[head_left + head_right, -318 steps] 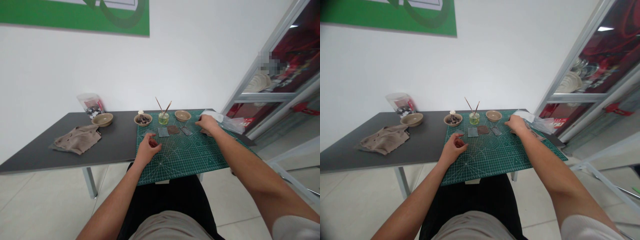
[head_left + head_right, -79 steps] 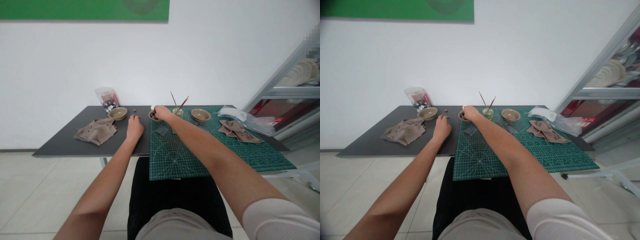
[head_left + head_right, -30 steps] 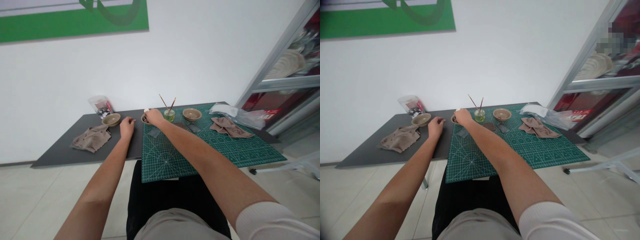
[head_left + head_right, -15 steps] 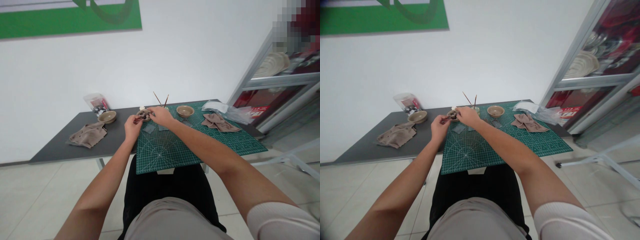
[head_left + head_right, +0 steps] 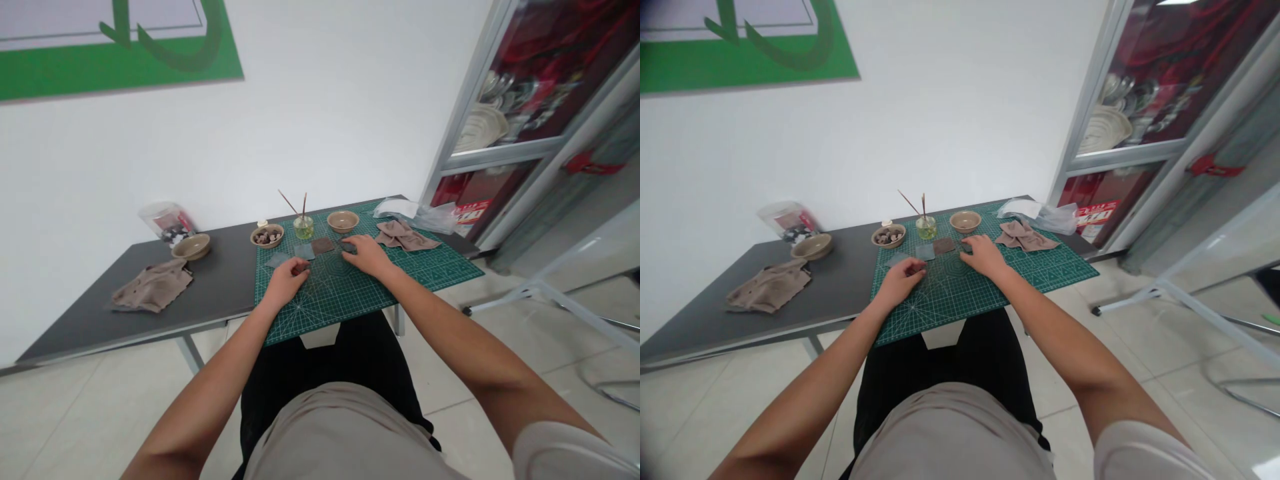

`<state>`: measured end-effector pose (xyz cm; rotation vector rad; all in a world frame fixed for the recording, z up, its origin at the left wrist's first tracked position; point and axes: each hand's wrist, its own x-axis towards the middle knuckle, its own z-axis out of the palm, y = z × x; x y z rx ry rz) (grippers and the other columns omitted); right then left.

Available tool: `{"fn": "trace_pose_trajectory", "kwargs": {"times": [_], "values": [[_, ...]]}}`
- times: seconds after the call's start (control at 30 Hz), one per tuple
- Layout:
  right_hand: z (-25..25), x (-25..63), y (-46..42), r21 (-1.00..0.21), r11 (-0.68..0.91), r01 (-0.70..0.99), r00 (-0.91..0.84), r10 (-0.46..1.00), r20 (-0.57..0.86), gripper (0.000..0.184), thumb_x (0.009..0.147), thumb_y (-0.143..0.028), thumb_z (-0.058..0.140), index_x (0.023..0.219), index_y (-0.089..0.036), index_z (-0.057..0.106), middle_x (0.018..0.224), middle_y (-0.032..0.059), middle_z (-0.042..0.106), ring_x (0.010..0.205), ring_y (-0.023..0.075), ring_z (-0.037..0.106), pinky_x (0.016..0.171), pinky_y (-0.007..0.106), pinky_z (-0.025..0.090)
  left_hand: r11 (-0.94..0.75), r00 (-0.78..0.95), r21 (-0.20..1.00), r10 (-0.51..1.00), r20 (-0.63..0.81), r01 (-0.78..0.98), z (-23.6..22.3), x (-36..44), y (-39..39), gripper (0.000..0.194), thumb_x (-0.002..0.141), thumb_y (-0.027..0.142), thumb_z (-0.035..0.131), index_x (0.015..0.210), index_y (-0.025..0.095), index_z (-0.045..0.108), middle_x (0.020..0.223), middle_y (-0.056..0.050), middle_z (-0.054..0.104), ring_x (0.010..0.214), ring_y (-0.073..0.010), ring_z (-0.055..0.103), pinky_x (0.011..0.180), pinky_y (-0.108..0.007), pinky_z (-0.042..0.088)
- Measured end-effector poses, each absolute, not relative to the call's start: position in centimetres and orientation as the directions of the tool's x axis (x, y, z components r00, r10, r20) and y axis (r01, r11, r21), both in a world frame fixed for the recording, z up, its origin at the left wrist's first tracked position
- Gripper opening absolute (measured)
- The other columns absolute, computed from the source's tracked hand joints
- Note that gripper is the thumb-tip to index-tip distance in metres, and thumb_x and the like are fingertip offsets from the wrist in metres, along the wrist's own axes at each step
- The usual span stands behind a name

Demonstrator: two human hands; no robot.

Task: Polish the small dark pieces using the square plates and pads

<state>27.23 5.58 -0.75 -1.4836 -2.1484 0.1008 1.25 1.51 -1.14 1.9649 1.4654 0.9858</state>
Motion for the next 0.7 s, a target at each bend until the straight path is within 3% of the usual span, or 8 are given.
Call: {"fn": "trace_pose_trajectory", "kwargs": {"times": [0.17,0.4,0.57,0.7], "values": [[-2.7,28.1,5.4,-0.298,0.422,0.856,-0.333,0.892,0.306,0.056,0.087,-0.037,0.066,0.137,-0.012,0.06,0.144,0.0169,0.056,0.131,0.0311,0.051,0.113,0.044,0.037,-0.367,0.227,0.704,0.93,0.289,0.607,-1.4,2.3,0.7,0.021,0.08,0.026,0.066,0.099,0.02,0.072,0.084,-0.001,0.067,0.07,-0.0145,0.059,0.069,-0.029,0.05],[-3.5,27.5,5.5,-0.23,0.468,0.853,-0.397,0.869,0.295,0.055,0.095,-0.05,0.055,0.135,-0.013,0.063,0.142,0.0155,0.058,0.129,0.0319,0.051,0.11,0.046,0.038,-0.432,0.298,0.643,0.902,0.313,0.632,-2.0,2.4,0.7,0.019,0.081,0.024,0.064,0.098,0.021,0.071,0.084,-0.001,0.067,0.072,-0.0146,0.059,0.071,-0.029,0.05],[-3.3,27.9,6.3,-0.267,0.444,0.855,-0.346,0.873,0.343,0.055,0.095,-0.047,0.056,0.138,-0.014,0.059,0.143,0.0136,0.058,0.132,0.0283,0.05,0.113,0.042,0.036,-0.373,0.228,0.703,0.928,0.295,0.606,-2.1,2.2,0.6,0.02,0.08,0.027,0.064,0.097,0.02,0.071,0.078,-0.001,0.065,0.067,-0.015,0.057,0.067,-0.029,0.048],[-3.4,28.1,7.7,-0.206,0.365,0.908,-0.308,0.915,0.262,0.059,0.095,-0.05,0.054,0.142,-0.015,0.056,0.15,0.0166,0.05,0.134,0.0324,0.047,0.111,0.046,0.037,-0.342,0.224,0.752,0.939,0.259,0.564,-2.0,2.1,0.8,0.021,0.079,0.029,0.065,0.096,0.02,0.071,0.073,0.001,0.063,0.065,-0.0151,0.057,0.065,-0.029,0.046]]}}
